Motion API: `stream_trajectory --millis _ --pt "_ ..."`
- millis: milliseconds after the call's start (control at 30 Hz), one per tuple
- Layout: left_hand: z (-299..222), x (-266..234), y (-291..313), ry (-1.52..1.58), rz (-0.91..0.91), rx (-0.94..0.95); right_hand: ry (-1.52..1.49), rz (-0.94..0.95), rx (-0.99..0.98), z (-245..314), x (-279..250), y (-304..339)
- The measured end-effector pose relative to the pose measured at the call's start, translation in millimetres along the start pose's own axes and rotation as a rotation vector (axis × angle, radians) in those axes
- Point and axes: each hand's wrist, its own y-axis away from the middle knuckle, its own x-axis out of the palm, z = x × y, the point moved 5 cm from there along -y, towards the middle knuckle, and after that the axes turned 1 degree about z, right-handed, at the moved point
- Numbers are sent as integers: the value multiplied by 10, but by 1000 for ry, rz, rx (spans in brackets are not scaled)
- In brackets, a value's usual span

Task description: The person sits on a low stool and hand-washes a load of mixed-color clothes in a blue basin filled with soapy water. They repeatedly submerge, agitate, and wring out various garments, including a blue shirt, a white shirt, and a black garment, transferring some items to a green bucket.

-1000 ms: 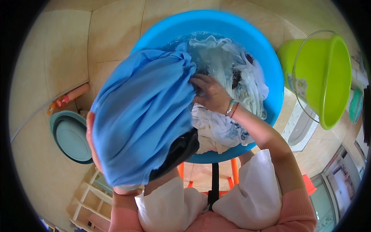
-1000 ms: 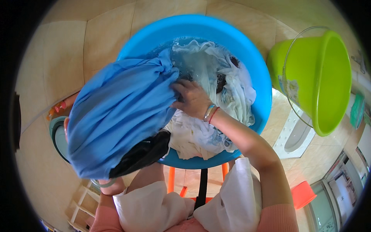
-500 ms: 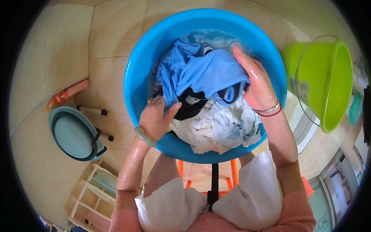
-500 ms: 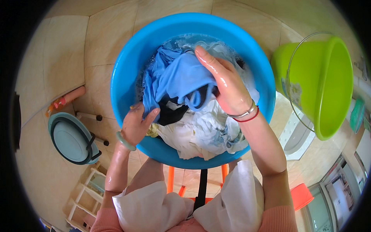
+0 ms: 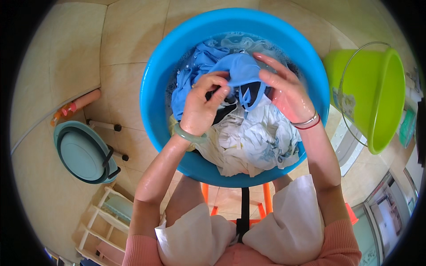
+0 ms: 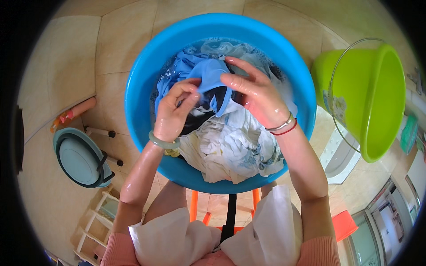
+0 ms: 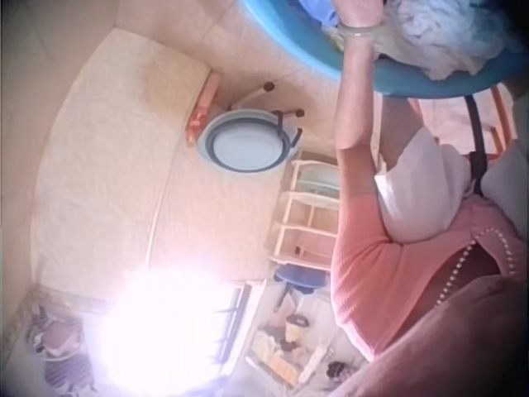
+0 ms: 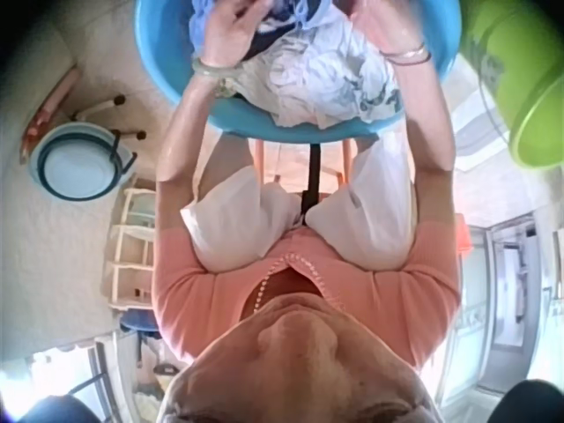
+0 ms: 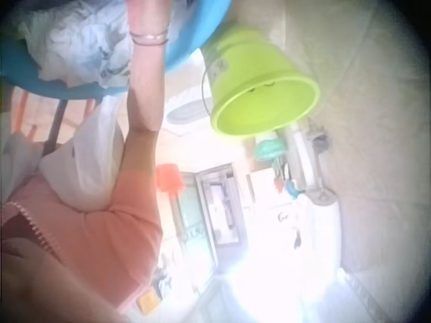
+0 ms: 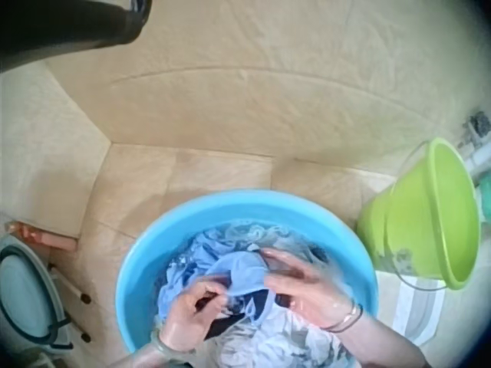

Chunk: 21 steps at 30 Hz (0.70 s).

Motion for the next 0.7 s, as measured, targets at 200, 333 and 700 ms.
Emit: stream_trajectory --millis 200,333,700 --pt "234 -202 72 478 -216 -400 488 -245 -258 -124 -275 -27" --pt "286 -173 134 617 -277 -460 771 -296 -431 -34 -142 70" --pt "189 -289 122 325 3 -514 508 -286 -102 -392 -396 -3"
